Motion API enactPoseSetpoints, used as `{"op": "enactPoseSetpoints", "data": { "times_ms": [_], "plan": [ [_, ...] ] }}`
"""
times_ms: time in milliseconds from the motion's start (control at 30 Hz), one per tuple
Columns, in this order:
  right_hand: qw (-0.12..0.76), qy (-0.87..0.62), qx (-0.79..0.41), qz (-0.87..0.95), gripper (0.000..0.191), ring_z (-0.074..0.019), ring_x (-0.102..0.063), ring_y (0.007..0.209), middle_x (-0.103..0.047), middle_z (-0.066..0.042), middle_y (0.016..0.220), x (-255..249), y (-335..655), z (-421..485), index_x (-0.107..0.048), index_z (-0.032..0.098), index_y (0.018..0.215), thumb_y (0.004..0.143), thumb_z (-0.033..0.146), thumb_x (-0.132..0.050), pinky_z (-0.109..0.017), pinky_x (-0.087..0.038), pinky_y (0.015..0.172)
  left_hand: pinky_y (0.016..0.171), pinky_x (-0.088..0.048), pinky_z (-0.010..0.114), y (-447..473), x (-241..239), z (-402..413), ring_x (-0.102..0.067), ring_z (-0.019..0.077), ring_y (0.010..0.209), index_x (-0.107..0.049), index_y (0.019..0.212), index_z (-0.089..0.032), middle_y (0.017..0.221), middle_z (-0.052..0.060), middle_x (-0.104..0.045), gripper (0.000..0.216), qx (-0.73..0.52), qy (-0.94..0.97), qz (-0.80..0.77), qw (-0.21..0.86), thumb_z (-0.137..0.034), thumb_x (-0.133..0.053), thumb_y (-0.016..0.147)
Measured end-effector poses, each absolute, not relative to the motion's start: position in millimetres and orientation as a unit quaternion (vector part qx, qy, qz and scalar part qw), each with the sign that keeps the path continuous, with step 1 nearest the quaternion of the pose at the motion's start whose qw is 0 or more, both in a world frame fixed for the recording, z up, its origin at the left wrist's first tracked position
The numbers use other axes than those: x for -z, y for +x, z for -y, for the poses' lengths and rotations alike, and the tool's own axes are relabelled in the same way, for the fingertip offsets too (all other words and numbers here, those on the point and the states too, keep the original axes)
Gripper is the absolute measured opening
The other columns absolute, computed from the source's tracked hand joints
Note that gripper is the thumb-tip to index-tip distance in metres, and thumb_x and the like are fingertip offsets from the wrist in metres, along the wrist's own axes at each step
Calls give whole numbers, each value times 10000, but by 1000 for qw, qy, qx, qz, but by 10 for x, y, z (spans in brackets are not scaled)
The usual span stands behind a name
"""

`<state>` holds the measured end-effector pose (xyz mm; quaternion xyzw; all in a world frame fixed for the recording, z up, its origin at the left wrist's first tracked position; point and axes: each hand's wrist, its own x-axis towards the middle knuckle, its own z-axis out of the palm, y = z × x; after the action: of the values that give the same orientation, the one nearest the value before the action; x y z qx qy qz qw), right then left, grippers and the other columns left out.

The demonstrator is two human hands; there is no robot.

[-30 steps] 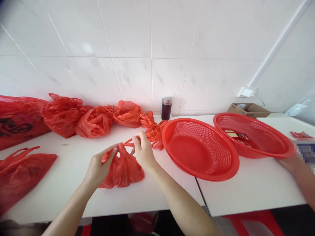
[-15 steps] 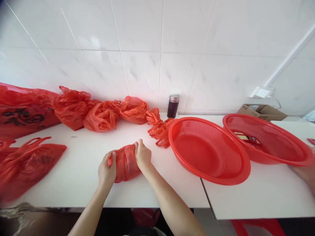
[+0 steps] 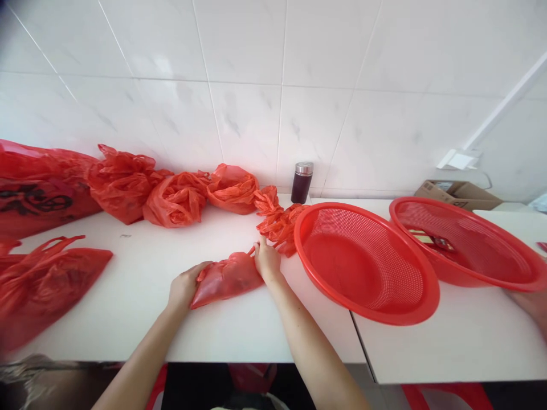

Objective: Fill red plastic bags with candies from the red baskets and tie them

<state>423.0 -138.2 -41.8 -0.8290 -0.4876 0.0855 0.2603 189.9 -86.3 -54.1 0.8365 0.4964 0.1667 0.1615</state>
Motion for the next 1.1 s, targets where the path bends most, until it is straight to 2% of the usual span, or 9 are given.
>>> {"op": "enactPoseSetpoints", "data": {
  "times_ms": [200, 400, 500, 633, 700, 767, 867, 967, 1100],
  "plan": [
    [211, -844, -75, 487, 266, -220, -663, 810, -699, -88, 881, 494, 4264, 1261, -514, 193, 1180, 978, 319, -395, -293, -424, 685, 610, -370, 297, 2010, 527, 770, -628, 222, 770, -632, 1184, -320, 1062, 26, -705, 428, -124, 840, -514, 122, -180, -418, 841],
    [248, -838, -77, 480, 246, -218, -662, 815, -696, -90, 860, 519, 4258, 1244, -531, 179, 1140, 973, 302, -399, -301, -438, 711, 626, -379, 290, 2095, 453, 780, -632, 221, 785, -657, 1152, -321, 1007, 41, -720, 400, -129, 827, -530, 137, -186, -444, 841],
    [299, -818, -78, 485, 260, -210, -662, 836, -695, -89, 917, 512, 4281, 1327, -529, 185, 1114, 984, 327, -355, -291, -444, 711, 648, -419, 289, 2083, 354, 785, -648, 229, 810, -691, 1091, -311, 988, 44, -733, 327, -160, 806, -543, 174, -320, -439, 883],
    [375, -764, -88, 517, 317, -182, -648, 922, -673, -79, 1046, 441, 4275, 1481, -488, 193, 1149, 1000, 367, -270, -279, -454, 758, 634, -479, 293, 2109, 164, 833, -676, 232, 753, -721, 1029, -246, 824, 59, -739, 507, -216, 767, -553, 244, -543, -327, 912],
    [396, -732, -107, 544, 314, -178, -648, 904, -672, -62, 1032, 394, 4240, 1540, -477, 205, 1178, 978, 398, -331, -280, -460, 755, 703, -499, 282, 2184, 108, 917, -684, 208, 836, -679, 1121, -254, 914, 46, -738, 545, -256, 753, -545, 267, -539, -253, 937],
    [398, -702, -135, 575, 345, -180, -651, 827, -679, -29, 962, 359, 4199, 1582, -482, 232, 1206, 909, 409, -485, -280, -464, 720, 770, -497, 276, 2292, 106, 1031, -674, 183, 914, -614, 1217, -273, 1026, 32, -722, 550, -292, 741, -538, 276, -506, -188, 960],
    [385, -665, -175, 616, 482, -169, -635, 709, -669, 28, 813, 332, 4174, 1623, -507, 281, 1234, 780, 326, -661, -266, -461, 668, 751, -494, 284, 2433, 179, 1176, -670, 173, 862, -584, 1242, -286, 1057, 22, -712, 515, -320, 733, -533, 275, -476, -190, 968],
    [386, -638, -193, 638, 475, -145, -610, 649, -643, 58, 725, 303, 4219, 1642, -536, 302, 1230, 774, 234, -647, -249, -457, 649, 724, -479, 288, 2464, 249, 1212, -658, 175, 821, -601, 1225, -291, 1060, 20, -708, 473, -327, 743, -521, 265, -459, -242, 965],
    [423, -621, -168, 638, 265, -146, -621, 717, -669, 24, 806, 236, 4305, 1628, -612, 257, 1106, 846, 236, -570, -258, -470, 702, 745, -460, 302, 2402, 244, 1127, -646, 191, 845, -619, 1225, -290, 1048, 27, -702, 455, -327, 758, -512, 236, -435, -278, 962]
  ]
}}
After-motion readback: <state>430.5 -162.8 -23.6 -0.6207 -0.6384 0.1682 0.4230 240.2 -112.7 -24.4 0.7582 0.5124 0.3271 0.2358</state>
